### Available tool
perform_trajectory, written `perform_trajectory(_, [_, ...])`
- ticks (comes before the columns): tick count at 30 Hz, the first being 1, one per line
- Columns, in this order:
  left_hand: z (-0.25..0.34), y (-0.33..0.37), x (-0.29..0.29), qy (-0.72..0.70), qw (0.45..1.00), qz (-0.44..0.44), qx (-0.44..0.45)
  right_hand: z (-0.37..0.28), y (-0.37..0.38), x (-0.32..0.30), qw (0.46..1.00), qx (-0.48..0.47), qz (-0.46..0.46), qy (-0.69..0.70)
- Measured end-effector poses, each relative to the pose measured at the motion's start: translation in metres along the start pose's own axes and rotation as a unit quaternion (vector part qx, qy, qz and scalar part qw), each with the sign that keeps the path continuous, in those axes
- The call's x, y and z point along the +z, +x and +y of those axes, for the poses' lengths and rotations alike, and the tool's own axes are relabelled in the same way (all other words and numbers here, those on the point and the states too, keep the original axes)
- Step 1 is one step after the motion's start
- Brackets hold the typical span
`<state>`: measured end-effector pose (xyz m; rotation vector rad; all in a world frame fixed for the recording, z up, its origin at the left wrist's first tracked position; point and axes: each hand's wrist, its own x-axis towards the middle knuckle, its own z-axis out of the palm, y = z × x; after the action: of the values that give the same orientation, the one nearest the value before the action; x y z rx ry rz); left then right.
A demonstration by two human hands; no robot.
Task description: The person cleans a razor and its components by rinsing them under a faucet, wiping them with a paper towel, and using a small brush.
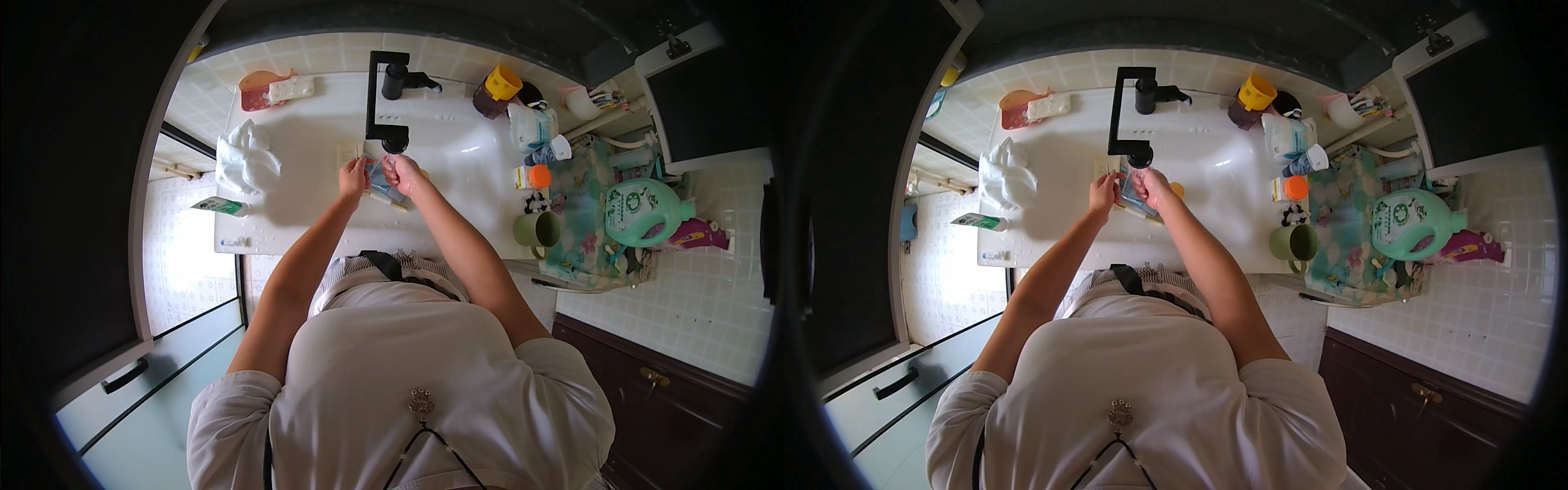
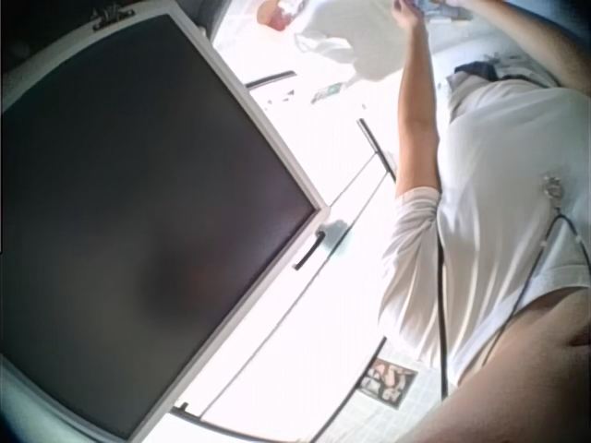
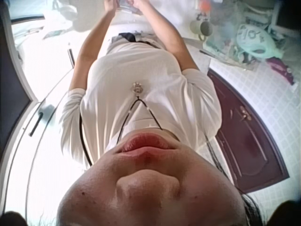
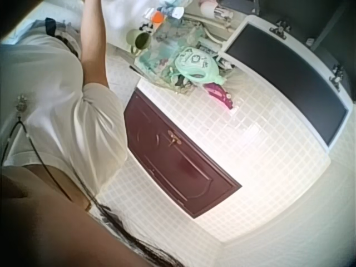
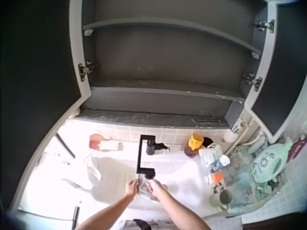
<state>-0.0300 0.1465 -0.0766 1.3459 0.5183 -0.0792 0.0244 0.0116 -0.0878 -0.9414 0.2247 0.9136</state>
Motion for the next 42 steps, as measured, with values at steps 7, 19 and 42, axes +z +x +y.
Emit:
perform_trajectory(7, [-0.006, -0.021, -0.009, -0.065, 0.998, 0.006, -0.013, 0.035, 0.005, 0.027, 0.988, -0.083, 0.084, -0.104])
perform_trajectory(19, [-0.005, -0.077, -0.088, -0.134, 0.978, 0.162, -0.006, 0.078, 0.002, 0.137, 0.969, -0.089, -0.026, -0.229])
perform_trajectory(42, [-0.056, -0.179, -0.232, -0.208, 0.805, 0.541, 0.121, 0.205, 0.053, 0.308, 0.382, -0.448, -0.170, -0.790])
